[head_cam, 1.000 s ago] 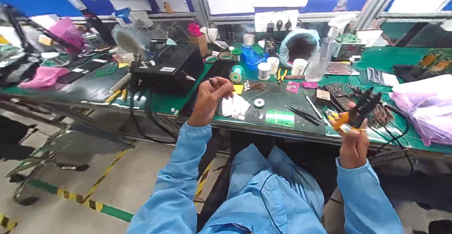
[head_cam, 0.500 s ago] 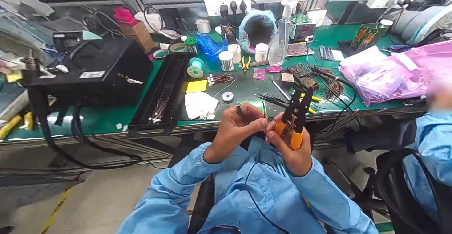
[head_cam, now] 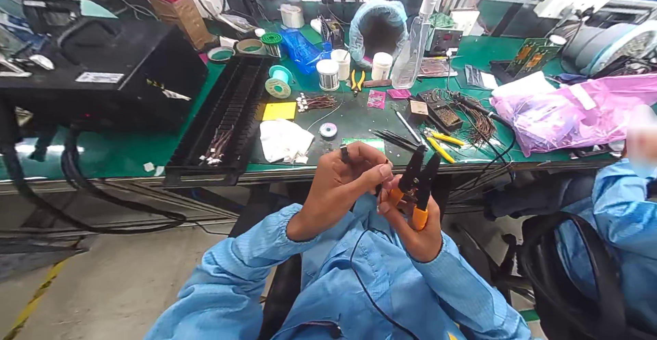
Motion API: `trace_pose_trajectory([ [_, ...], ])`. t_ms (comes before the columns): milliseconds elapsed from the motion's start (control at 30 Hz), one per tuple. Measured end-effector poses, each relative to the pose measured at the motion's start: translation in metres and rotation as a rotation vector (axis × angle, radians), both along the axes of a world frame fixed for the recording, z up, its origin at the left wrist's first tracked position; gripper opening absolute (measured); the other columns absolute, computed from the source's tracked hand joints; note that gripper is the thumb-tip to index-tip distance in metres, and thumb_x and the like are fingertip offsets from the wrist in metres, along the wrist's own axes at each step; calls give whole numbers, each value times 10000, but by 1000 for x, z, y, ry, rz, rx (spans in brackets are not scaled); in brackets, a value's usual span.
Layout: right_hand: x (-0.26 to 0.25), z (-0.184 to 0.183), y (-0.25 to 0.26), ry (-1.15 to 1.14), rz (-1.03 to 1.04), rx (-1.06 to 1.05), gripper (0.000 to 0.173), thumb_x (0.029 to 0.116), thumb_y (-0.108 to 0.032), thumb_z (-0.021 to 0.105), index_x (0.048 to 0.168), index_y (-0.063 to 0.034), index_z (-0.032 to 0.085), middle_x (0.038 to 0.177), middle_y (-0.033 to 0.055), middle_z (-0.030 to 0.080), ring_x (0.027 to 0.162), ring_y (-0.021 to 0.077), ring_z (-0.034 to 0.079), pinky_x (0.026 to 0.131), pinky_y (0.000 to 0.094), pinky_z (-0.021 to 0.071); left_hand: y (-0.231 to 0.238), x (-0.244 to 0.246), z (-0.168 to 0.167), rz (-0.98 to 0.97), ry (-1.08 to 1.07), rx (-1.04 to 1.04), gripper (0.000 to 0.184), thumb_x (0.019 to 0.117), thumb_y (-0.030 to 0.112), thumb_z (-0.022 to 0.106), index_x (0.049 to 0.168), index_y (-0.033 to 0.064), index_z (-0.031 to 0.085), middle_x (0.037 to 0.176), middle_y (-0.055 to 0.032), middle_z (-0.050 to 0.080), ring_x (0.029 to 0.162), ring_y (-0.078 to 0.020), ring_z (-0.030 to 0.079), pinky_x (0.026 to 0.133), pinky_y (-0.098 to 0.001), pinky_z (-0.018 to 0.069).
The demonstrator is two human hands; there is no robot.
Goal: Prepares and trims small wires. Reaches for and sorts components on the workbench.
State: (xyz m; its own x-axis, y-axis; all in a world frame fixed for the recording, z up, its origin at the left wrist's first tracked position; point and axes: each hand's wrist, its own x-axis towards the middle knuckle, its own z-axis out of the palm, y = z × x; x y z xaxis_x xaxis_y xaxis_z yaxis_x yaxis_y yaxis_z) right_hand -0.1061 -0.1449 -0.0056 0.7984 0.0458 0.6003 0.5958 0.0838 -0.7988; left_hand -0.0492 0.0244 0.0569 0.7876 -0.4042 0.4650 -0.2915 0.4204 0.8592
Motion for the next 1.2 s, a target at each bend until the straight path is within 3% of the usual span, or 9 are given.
trace_pose_trajectory([
  [133,2,8,-24,-81,-72,-302,504,1011,-271,649,1302,128,551,1149,178,672,1037,174,675,904,329,593,9,-1,4,-36,-42,60,99,995,61,654,1082,15,658,902,-59,720,715,-107,686,640,-235,595],
  [400,-5,17,-36,-51,-47,-418,487,1030,-304,613,1293,107,605,1162,190,684,1064,189,673,913,335,586,16,-5,13,3,-125,167,25,939,58,709,959,44,705,846,13,703,719,-37,648,659,-179,565],
  [833,-16,21,-28,-18,-58,-390,482,1030,-310,618,1278,103,623,1105,145,693,1014,127,663,904,298,578,18,-9,16,45,-159,214,62,892,0,728,913,32,680,777,18,704,662,-25,649,600,-165,564],
  [1200,-15,15,-23,-23,-84,-329,408,1029,-273,626,1220,87,641,1004,64,683,893,12,621,810,193,548,17,-6,16,39,-136,229,62,876,-18,722,908,21,685,758,3,696,642,-35,638,584,-168,557],
])
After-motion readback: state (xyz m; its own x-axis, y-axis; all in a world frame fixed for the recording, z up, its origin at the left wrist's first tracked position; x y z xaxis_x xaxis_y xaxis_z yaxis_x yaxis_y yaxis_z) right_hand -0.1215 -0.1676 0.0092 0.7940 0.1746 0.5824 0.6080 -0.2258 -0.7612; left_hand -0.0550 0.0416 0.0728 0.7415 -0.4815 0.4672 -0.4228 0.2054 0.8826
